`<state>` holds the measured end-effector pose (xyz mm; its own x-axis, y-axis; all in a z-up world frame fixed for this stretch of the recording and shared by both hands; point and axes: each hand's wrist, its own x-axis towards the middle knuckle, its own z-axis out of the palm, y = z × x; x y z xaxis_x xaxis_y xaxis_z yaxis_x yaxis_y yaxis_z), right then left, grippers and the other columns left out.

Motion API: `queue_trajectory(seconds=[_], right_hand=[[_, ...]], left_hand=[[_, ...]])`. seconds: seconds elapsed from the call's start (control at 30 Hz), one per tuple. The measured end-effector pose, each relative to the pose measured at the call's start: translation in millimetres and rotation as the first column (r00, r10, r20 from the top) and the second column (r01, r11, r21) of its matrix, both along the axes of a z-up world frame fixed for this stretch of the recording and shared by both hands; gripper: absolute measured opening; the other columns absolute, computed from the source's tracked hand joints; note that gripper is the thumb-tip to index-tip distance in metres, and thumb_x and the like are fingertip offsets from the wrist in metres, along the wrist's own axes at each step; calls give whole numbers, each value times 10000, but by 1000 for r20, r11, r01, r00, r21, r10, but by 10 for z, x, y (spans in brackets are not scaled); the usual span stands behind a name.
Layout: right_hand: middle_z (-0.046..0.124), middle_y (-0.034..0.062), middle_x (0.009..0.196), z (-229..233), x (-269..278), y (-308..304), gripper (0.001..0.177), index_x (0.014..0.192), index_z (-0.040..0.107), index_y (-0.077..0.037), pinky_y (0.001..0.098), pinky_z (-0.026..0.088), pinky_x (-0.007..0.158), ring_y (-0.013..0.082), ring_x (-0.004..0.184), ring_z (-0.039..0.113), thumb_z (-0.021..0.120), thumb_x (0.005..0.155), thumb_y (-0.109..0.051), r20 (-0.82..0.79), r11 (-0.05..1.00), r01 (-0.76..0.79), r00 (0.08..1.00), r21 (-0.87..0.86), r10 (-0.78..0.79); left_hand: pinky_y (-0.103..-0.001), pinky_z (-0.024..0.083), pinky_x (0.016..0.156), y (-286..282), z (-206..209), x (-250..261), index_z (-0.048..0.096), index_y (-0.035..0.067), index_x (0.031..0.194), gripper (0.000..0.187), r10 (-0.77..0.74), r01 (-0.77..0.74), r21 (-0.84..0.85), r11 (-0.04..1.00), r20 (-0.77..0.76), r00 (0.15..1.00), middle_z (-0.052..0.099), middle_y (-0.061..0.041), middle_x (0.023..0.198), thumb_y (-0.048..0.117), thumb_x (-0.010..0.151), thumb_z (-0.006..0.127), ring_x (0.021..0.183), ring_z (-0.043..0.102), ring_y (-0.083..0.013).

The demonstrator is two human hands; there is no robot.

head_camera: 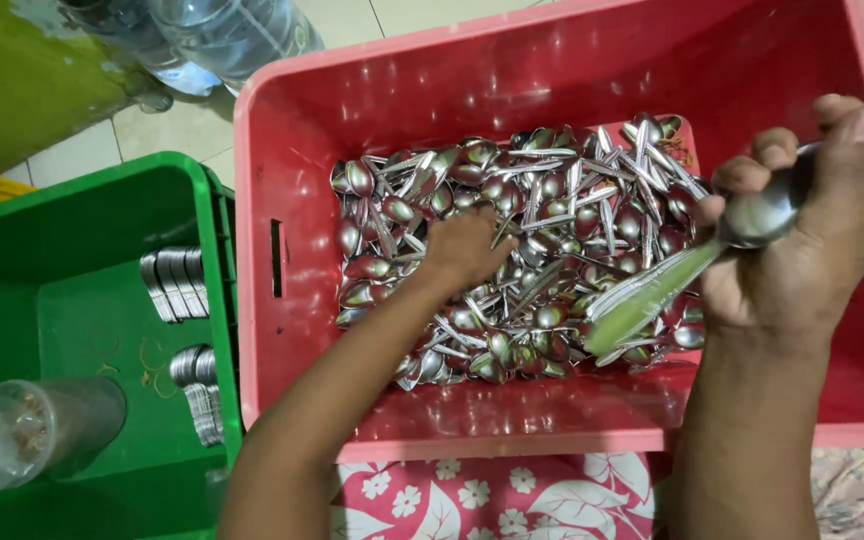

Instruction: Sorting metal spoons from a large bin and bundling them together using rubber bands

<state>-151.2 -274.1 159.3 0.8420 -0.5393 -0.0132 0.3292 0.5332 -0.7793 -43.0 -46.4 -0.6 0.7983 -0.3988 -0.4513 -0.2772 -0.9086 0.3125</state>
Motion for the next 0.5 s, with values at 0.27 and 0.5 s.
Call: queue_trajectory(seconds=[0.27,0.5], right_hand=[[617,85,997,44,96,15,212,1074,629,-82,174,431,620,87,721,545,739,896,-116,-152,975,-51,985,218,85],[682,68,1014,52,64,166,153,1233,555,-140,211,571,604,117,798,669,614,1097,-103,-125,996,-47,991,-82,37]], left_hand=[[-290,539,565,71,495,33,524,116,845,255,56,-77,-257,963,-90,994,488,15,670,260,1053,493,549,493,-131],[-274,428,344,28,1808,-568,573,106,1116,207,97,22,-598,801,166,981,677,-23,690,264,1001,504,403,490,-97]])
